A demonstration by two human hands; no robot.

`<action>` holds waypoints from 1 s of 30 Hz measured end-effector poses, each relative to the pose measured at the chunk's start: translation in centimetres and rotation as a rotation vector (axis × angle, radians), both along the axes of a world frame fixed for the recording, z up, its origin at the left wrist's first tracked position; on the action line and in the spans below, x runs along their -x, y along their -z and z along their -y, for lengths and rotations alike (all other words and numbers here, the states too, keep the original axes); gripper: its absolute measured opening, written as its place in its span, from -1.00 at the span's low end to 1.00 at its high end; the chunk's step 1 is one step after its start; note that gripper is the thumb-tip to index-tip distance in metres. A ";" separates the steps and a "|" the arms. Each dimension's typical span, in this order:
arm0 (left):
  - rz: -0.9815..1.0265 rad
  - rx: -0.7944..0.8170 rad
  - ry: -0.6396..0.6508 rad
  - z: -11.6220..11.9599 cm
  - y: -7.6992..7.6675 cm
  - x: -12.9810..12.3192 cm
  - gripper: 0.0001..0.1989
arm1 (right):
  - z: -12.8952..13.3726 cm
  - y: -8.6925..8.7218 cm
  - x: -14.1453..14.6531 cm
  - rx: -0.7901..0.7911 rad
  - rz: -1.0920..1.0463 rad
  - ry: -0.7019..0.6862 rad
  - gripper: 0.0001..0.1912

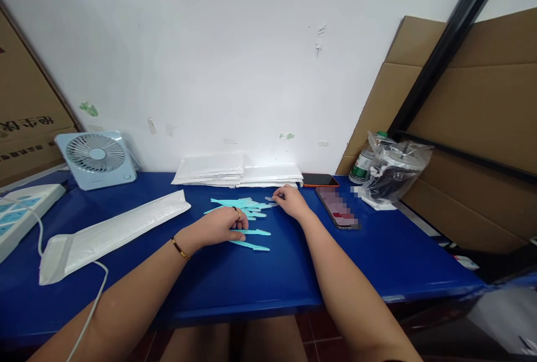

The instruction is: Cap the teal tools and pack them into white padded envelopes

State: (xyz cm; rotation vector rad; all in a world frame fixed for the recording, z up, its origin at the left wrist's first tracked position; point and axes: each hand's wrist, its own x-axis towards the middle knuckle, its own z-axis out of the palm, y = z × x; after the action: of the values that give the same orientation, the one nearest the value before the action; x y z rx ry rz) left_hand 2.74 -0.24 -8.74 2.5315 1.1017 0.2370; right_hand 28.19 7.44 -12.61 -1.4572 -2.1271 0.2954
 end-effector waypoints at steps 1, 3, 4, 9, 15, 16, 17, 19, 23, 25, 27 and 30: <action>-0.024 0.001 -0.010 0.0 0.1 -0.1 -0.84 | -0.2 0.3 0.2 0.011 0.008 0.005 -0.84; -0.055 -0.015 -0.034 0.0 0.4 -0.3 -0.87 | -0.6 0.7 0.6 0.036 0.009 0.020 -0.84; -0.060 -0.028 -0.046 0.0 0.4 -0.4 -0.88 | -0.7 0.8 0.8 0.058 0.002 0.029 -0.85; -0.043 -0.019 -0.101 -0.3 0.7 -0.3 -0.83 | 0.0 -0.2 0.2 0.158 -0.111 0.034 -0.87; -0.062 0.001 -0.184 0.0 0.5 -0.2 -0.83 | 3.3 -3.9 -1.0 0.467 -0.306 -0.293 -0.70; -0.066 -0.002 -0.192 0.0 0.5 -0.2 -0.83 | 3.7 -4.2 -1.1 0.533 -0.302 -0.338 -0.68; -0.067 -0.003 -0.197 -0.1 0.5 -0.1 -0.83 | 4.0 -4.5 -1.1 0.581 -0.295 -0.367 -0.67; -0.058 0.002 -0.208 -0.3 0.5 0.0 -0.83 | 4.3 -4.5 -1.0 0.624 -0.292 -0.385 -0.66; -0.017 0.030 -0.237 -0.5 0.5 0.2 -0.82 | 4.1 -3.9 -0.7 0.645 -0.298 -0.396 -0.67; -0.005 0.034 -0.245 -0.5 0.4 0.3 -0.82 | 4.0 -3.7 -0.5 0.649 -0.289 -0.409 -0.67; 0.009 0.035 -0.248 -0.5 0.4 0.3 -0.80 | 4.1 -3.7 -0.2 0.650 -0.277 -0.426 -0.68; 0.037 0.041 -0.237 -0.5 0.4 0.2 -0.79 | 4.4 -3.5 0.7 0.631 -0.300 -0.444 -0.69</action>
State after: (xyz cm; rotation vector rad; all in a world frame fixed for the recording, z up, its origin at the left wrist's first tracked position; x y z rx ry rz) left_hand 2.52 0.28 -9.14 2.3493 1.3771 0.3180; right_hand 27.48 3.01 -9.10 -1.1111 -2.1735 1.3596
